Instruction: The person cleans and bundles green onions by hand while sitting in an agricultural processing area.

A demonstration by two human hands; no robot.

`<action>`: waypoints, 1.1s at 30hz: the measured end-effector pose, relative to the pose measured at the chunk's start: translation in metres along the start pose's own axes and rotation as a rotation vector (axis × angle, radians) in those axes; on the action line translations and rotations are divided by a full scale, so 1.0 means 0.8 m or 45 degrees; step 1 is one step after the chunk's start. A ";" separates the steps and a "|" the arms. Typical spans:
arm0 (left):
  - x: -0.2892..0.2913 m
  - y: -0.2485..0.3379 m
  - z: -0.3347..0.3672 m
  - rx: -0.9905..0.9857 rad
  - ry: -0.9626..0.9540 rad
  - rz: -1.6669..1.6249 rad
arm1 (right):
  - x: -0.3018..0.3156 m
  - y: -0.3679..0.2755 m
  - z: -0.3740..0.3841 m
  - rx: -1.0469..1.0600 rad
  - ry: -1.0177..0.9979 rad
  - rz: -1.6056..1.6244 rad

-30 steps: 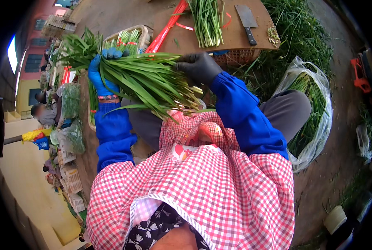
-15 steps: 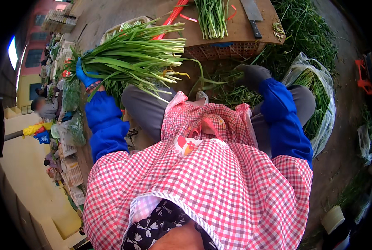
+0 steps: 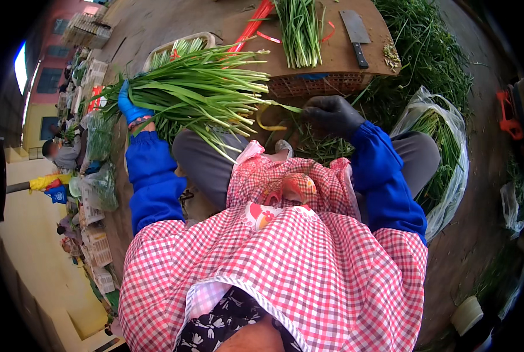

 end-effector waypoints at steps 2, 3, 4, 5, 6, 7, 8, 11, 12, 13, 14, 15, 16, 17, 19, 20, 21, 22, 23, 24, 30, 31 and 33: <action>0.015 -0.006 0.016 0.008 -0.063 -0.001 | 0.014 0.006 -0.005 -0.120 0.075 -0.175; 0.028 -0.016 0.032 0.029 -0.113 -0.155 | 0.025 0.012 -0.002 -0.055 0.193 -0.503; 0.024 -0.020 0.030 -0.068 0.022 -0.054 | 0.032 0.016 0.003 0.014 0.309 -0.824; 0.019 -0.020 0.025 -0.164 0.158 0.046 | 0.037 0.019 0.007 0.083 0.423 -1.145; 0.017 -0.020 0.025 -0.156 0.163 0.028 | 0.042 0.031 0.009 -0.006 0.433 -1.241; 0.019 -0.013 0.024 -0.155 0.171 0.015 | 0.041 0.036 0.007 -0.089 0.435 -1.334; 0.020 -0.009 0.022 -0.154 0.180 0.001 | 0.040 0.041 0.006 -0.174 0.437 -1.428; 0.017 0.012 0.012 -0.241 0.300 0.103 | 0.012 0.002 0.005 0.625 0.635 -0.813; 0.022 0.011 0.017 -0.270 0.351 0.083 | 0.003 -0.010 0.013 0.577 0.515 -0.580; 0.014 0.007 0.015 -0.283 0.377 0.106 | -0.007 -0.029 0.020 0.518 0.405 -0.344; -0.004 -0.002 0.011 -0.293 0.396 0.124 | -0.015 -0.041 0.033 0.549 0.404 -0.133; -0.016 -0.010 0.006 -0.306 0.419 0.147 | -0.024 -0.047 0.050 0.578 0.395 0.081; -0.018 -0.017 0.003 -0.285 0.388 0.120 | -0.025 -0.046 0.063 0.602 0.381 0.285; -0.016 -0.024 0.004 -0.269 0.390 0.112 | -0.022 -0.040 0.072 0.504 0.377 0.242; -0.011 -0.036 0.011 -0.245 0.385 0.098 | -0.014 -0.026 0.090 0.320 0.365 0.162; -0.007 -0.031 0.009 -0.256 0.406 0.100 | -0.017 -0.018 0.088 0.406 0.330 0.380; -0.005 -0.027 0.007 -0.264 0.423 0.100 | -0.008 -0.001 0.079 0.227 0.274 0.336; 0.001 -0.019 0.000 -0.278 0.451 0.100 | 0.001 0.011 0.062 0.047 0.209 0.283; 0.000 -0.019 -0.002 -0.274 0.462 0.094 | 0.024 0.051 0.069 0.086 0.278 0.317; 0.001 -0.013 -0.011 -0.281 0.468 0.108 | 0.042 0.079 0.065 -0.137 0.258 0.052; 0.031 -0.019 -0.009 -0.268 0.605 0.090 | 0.011 0.000 0.005 0.459 0.894 -1.354; 0.043 -0.024 -0.006 -0.261 0.614 0.113 | -0.006 -0.024 0.006 0.439 0.843 -1.234; 0.038 -0.037 -0.003 -0.271 0.559 0.072 | -0.033 -0.055 0.010 0.607 0.849 -1.053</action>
Point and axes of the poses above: each hand's wrist, its own z-axis towards the middle knuckle, its own x-axis out of the back of the hand, y = z × x, the point moved 5 cm from there along z, towards the middle knuckle, and after that the axes turned 12 degrees about -x, right-handed, at the moved point
